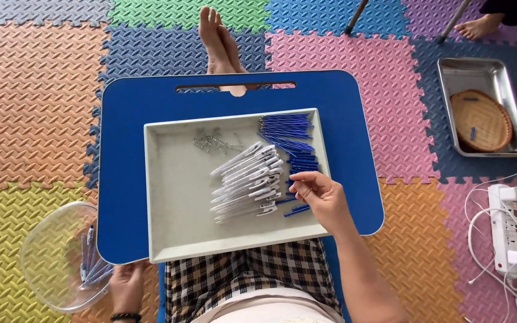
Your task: Assembling pens by manually joining pen bodies and caps on a small blue table while sitting on the floor.
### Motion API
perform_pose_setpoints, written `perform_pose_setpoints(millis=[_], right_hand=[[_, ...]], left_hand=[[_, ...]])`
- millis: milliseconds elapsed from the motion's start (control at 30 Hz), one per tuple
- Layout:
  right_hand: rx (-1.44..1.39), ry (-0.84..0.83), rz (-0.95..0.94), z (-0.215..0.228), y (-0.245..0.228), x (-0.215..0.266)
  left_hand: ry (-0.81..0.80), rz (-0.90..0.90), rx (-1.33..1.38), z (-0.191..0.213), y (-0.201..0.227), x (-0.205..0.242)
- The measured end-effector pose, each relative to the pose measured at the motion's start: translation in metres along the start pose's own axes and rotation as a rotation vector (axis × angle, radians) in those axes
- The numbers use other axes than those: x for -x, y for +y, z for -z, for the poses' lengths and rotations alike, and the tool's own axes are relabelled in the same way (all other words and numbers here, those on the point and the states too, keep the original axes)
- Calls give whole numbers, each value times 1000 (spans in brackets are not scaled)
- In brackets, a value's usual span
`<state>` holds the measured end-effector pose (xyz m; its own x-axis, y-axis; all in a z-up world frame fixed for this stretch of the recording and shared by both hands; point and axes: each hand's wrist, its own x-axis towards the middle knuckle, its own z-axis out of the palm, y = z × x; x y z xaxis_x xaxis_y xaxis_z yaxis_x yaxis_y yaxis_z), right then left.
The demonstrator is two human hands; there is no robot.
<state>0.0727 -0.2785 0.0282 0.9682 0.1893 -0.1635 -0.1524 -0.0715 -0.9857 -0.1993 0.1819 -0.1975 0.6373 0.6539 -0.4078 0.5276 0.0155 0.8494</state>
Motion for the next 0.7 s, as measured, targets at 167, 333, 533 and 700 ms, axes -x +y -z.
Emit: perform_pose_setpoints(millis=[167, 333, 533, 700], right_hand=[[-1, -12, 6, -3, -3, -2], [18, -13, 12, -3, -6, -2], [51, -18, 13, -6, -14, -2], [102, -24, 85, -6, -5, -6]], left_hand=[[229, -317, -6, 38, 35, 12], [355, -217, 386, 75, -21, -36], [629, -438, -934, 102, -34, -32], [609, -407, -1168, 151, 9, -43]])
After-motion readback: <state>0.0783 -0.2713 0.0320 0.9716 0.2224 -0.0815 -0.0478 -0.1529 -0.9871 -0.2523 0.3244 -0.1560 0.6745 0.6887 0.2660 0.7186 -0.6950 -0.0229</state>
